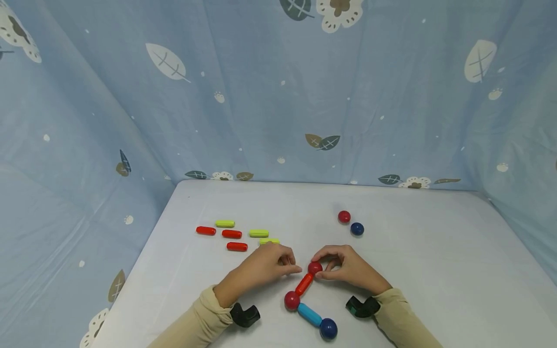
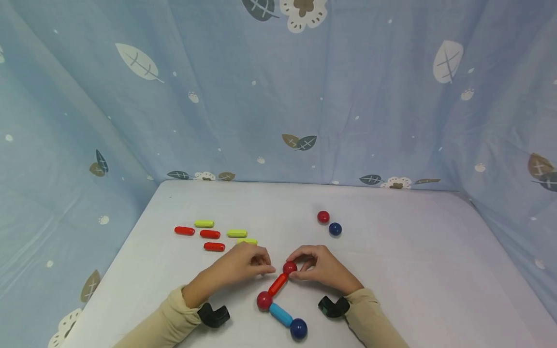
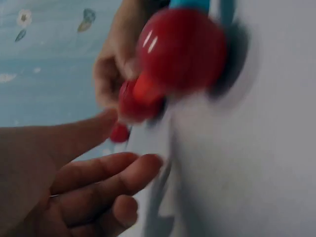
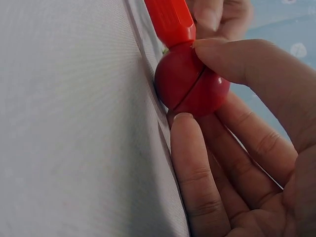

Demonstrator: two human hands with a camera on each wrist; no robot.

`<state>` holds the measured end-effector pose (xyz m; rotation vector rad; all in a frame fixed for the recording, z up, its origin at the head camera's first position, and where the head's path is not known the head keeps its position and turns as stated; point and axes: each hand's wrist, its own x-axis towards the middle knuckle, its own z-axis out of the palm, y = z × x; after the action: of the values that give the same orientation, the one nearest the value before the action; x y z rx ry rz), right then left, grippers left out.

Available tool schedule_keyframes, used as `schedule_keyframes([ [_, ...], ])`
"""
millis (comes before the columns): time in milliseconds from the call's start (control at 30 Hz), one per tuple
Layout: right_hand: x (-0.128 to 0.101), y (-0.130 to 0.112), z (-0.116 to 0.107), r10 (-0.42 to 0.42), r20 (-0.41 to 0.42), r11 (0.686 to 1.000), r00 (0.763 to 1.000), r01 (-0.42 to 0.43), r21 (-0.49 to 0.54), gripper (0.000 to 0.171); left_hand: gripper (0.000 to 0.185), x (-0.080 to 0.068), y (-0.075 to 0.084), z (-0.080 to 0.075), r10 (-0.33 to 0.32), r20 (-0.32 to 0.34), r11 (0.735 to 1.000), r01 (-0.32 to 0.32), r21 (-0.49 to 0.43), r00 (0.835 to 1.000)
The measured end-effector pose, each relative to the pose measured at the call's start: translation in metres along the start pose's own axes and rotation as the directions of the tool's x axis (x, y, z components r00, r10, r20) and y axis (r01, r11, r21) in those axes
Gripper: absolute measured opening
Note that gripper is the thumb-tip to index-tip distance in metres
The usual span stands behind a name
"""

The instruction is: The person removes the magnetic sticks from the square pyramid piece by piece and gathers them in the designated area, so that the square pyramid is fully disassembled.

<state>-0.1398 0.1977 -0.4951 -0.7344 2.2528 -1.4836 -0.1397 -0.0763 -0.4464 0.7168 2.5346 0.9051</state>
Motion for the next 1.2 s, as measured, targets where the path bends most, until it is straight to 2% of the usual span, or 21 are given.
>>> schedule_keyframes([
  [100, 0.0, 0.001, 0.0, -0.006, -0.008, 1.0, 1.0, 0.006, -0.001, 0.03, 0.023, 0.0, 0.005, 0.01, 0.011, 0.074, 0.999, -0.008, -0.048, 0.997],
  [200, 0.0, 0.001, 0.0, -0.008, -0.018, 1.0, 1.0, 0.008, 0.004, 0.03, 0.023, -0.001, 0.01, 0.016, 0.015, 0.102, 0.998, -0.009, -0.059, 0.995],
  [733, 0.0, -0.001, 0.0, 0.008, -0.03, 1.0, 1.0, -0.008, -0.007, 0.031, 0.02, 0.002, 0.007, 0.023, 0.001, 0.129, 0.985, 0.021, -0.172, 0.992],
  [1000, 0.0, -0.002, 0.0, 0.018, -0.034, 1.0, 0.999, -0.019, -0.005, 0.03, 0.022, 0.004, 0.003, 0.024, 0.039, 0.12, 0.984, -0.017, -0.176, 0.992],
  [1200, 0.001, -0.002, 0.001, 0.028, -0.041, 1.0, 0.999, -0.028, -0.002, 0.03, 0.021, 0.004, 0.003, 0.023, 0.045, 0.126, 0.982, -0.021, -0.187, 0.991],
])
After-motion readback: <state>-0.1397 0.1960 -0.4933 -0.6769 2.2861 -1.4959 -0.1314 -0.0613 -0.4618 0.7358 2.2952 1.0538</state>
